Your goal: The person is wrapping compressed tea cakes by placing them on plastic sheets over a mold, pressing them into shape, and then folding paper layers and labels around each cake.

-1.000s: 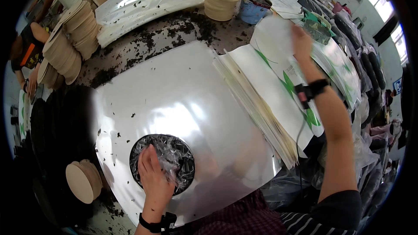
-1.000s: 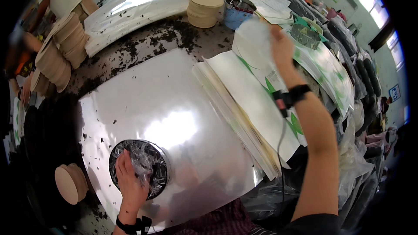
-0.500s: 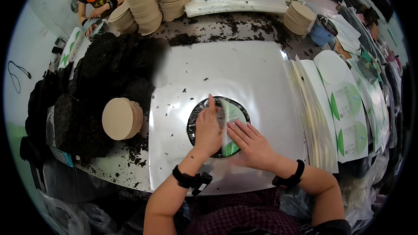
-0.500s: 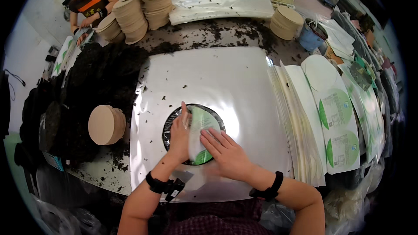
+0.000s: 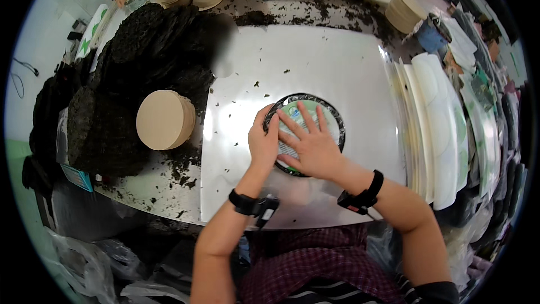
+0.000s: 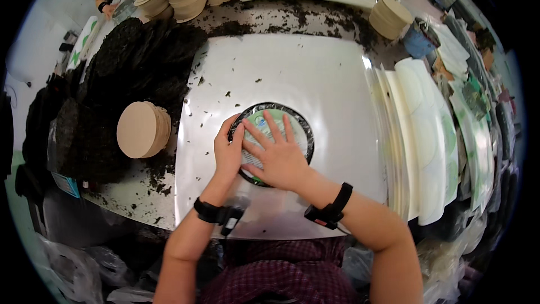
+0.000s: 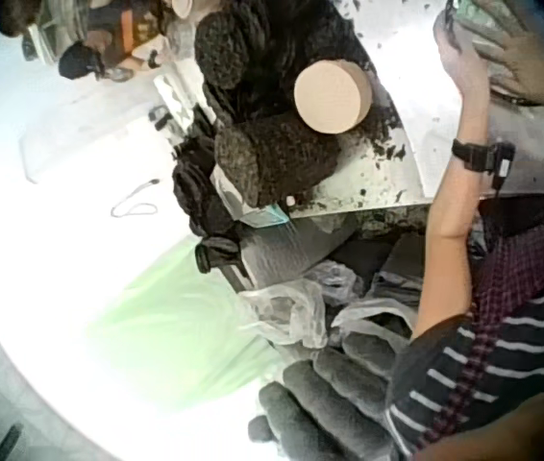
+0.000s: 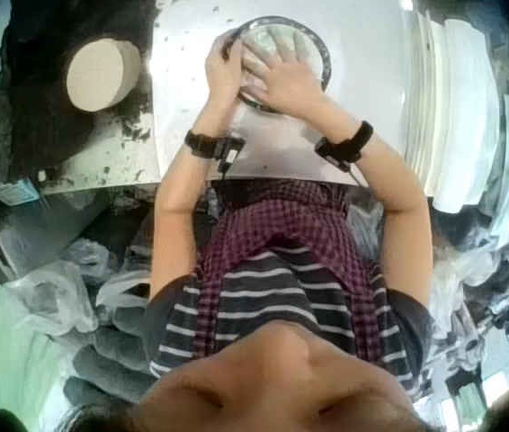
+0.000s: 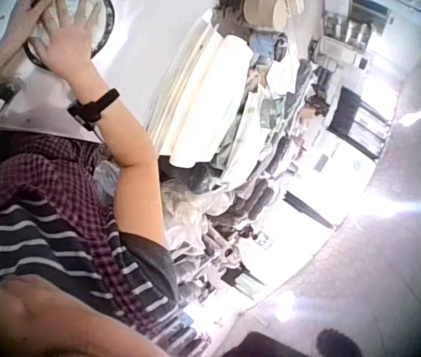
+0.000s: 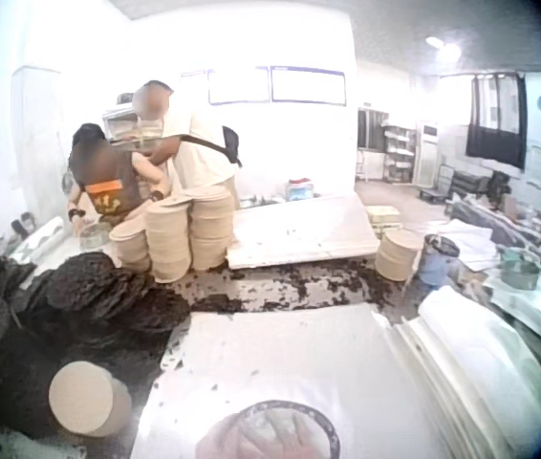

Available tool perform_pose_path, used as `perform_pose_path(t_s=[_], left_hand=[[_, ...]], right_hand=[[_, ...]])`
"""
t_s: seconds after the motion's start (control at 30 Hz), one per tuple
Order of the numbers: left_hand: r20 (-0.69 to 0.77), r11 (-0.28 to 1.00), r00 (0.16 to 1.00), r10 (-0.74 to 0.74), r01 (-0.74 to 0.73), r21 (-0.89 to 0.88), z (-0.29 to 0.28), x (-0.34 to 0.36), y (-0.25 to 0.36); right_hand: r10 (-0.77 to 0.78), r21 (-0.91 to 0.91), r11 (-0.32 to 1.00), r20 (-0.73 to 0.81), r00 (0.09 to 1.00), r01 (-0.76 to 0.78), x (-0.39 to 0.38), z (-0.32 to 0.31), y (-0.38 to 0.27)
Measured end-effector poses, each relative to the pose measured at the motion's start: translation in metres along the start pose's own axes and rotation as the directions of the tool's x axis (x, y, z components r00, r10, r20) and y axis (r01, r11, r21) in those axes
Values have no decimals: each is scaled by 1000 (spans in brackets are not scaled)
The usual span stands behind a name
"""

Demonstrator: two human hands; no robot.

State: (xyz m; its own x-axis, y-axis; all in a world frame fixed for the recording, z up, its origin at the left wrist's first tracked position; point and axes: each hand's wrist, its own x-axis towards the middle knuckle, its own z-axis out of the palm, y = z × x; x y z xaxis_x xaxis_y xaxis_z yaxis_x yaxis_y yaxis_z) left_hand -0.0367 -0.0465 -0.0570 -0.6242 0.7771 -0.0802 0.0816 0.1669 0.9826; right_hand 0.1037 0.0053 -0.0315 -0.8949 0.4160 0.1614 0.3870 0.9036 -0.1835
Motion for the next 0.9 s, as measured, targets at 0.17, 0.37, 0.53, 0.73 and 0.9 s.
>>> perform_pose_path(t_s=[0.17,0.37,0.53,0.73,0.9], left_hand=[[130,884,875,466,-467,-28,-16,-30,68],[442,996,897,3,36,-80,-92,-30,26],[364,967,931,23,72,-246,-84,-42,27],[803,764,594,-54,-493,416,-185,-60,14],[874,661,485,35,-668,343,-166,-51,-15]], right_hand=[[96,155,981,119,988,-114,0,-16,-4],[560,454,671,207,802,-586,-14,-76,61],[520,652,532,252,816,-540,11,-88,142],[287,658,716,25,958,-232,53,-140,121],[-499,361,854,366,786,374,-72,-72,35]])
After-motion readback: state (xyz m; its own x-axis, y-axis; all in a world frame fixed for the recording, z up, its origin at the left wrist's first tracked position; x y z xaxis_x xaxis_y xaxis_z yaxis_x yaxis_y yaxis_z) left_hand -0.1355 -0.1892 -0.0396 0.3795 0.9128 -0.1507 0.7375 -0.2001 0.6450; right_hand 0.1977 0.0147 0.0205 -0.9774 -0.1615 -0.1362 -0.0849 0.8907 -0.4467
